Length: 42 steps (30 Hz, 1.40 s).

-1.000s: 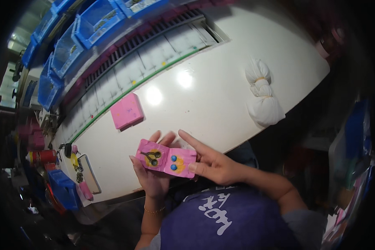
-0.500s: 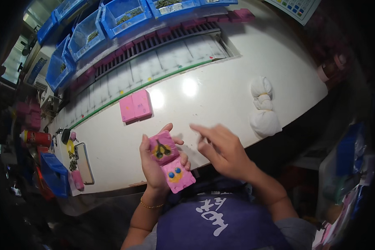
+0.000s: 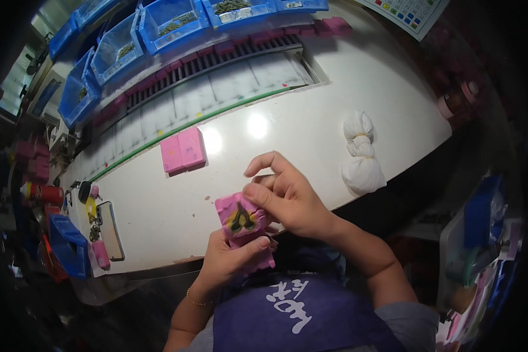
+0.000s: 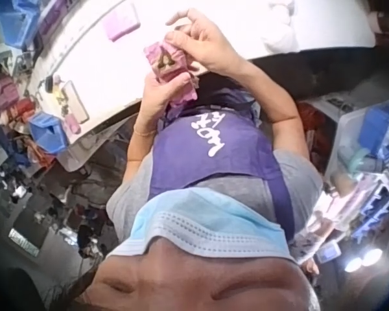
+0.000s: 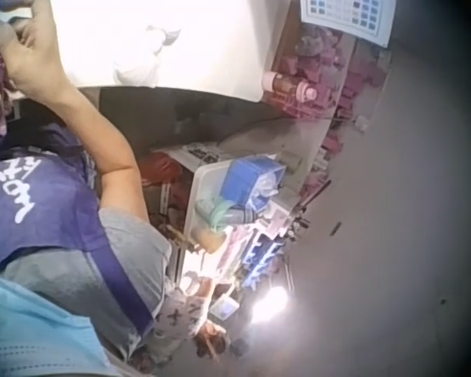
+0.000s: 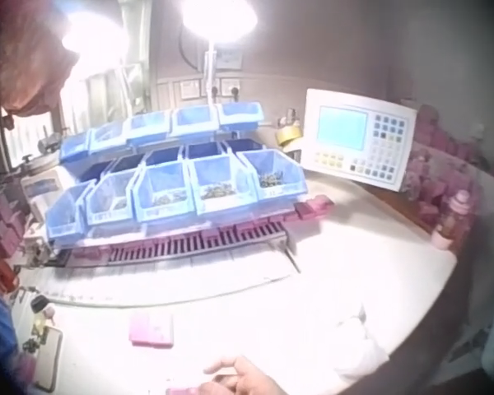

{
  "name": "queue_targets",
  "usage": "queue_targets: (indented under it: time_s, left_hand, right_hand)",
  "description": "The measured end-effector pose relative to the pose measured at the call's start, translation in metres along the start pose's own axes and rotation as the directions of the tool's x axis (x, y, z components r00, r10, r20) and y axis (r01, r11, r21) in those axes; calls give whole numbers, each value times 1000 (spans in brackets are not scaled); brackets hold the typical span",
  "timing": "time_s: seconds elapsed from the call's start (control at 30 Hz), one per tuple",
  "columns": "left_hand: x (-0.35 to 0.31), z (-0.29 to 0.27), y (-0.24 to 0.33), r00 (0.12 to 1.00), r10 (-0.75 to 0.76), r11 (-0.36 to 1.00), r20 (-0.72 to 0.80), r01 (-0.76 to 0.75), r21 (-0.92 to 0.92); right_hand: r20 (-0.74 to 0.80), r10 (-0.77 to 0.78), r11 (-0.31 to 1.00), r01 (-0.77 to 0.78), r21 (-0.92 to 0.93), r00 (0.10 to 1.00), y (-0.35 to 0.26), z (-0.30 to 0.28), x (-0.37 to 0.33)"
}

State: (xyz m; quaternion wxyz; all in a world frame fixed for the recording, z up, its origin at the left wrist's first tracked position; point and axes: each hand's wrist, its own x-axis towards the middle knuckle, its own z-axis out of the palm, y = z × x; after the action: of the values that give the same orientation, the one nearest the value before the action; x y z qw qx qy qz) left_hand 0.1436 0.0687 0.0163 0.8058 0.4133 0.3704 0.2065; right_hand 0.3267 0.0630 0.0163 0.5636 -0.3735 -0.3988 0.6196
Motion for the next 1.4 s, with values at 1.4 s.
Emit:
queue_targets:
  time_s: [1.4]
  left_hand:
    - [19, -19, -2, 795, 527, 65, 300, -390, 918]
  right_hand:
    - [421, -533, 16, 506, -862, 734, -13, -16, -17]
